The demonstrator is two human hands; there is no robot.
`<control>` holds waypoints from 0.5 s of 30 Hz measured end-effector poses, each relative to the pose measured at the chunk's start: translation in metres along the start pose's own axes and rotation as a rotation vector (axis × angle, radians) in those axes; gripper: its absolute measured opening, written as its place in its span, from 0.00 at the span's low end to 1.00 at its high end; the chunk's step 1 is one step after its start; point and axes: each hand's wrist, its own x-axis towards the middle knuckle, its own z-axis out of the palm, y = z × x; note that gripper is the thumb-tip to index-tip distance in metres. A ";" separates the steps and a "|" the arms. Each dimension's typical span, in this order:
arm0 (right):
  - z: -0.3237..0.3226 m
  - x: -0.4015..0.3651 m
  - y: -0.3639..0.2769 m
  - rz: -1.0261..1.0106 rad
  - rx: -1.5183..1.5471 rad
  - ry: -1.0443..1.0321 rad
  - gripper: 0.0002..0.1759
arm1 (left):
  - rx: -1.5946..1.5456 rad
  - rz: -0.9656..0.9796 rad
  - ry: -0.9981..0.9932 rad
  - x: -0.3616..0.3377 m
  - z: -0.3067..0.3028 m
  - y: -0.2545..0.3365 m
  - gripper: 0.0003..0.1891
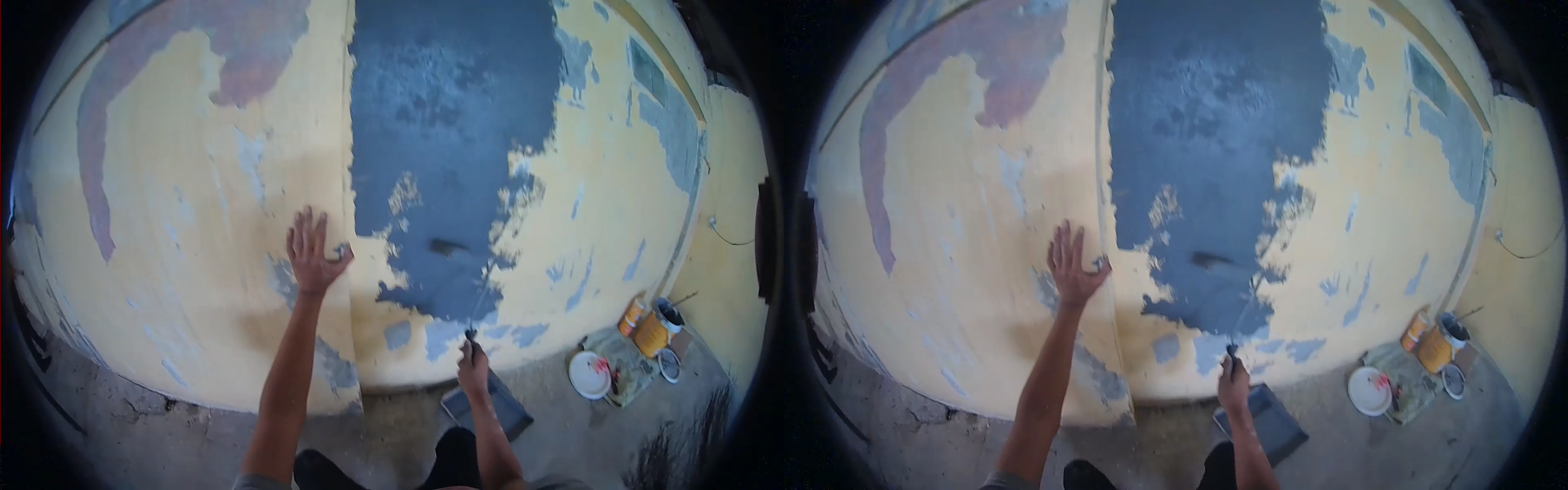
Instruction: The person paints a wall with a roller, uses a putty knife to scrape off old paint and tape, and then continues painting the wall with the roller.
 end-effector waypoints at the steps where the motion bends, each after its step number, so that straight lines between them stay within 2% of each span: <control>1: 0.001 -0.004 -0.015 0.075 0.106 -0.099 0.19 | 0.011 0.000 0.038 0.001 0.001 0.001 0.38; 2: 0.006 -0.005 -0.040 0.121 0.184 -0.145 0.18 | 0.029 0.006 0.081 0.005 0.002 0.000 0.37; 4: 0.019 0.008 -0.066 0.024 0.127 -0.169 0.18 | 0.039 0.012 0.075 0.006 0.003 0.000 0.37; 5: 0.013 0.016 -0.111 0.085 0.035 -0.226 0.20 | 0.051 0.021 0.095 0.005 0.003 -0.001 0.37; 7: 0.034 0.049 -0.114 -0.180 -0.056 -0.153 0.19 | 0.045 0.021 0.082 0.005 0.003 -0.001 0.36; 9: 0.035 0.067 -0.191 -0.043 -0.023 -0.246 0.17 | 0.032 0.013 0.080 0.005 0.004 0.000 0.36; 11: 0.065 0.101 -0.175 -0.302 -0.105 -0.136 0.17 | 0.032 0.013 0.094 0.005 0.005 -0.001 0.36; 14: 0.083 0.106 -0.200 -0.212 -0.247 -0.113 0.17 | 0.019 0.017 0.080 0.004 0.005 -0.002 0.38; 15: 0.095 0.100 -0.190 -0.204 -0.251 -0.114 0.17 | 0.015 0.016 0.072 0.004 0.005 -0.003 0.38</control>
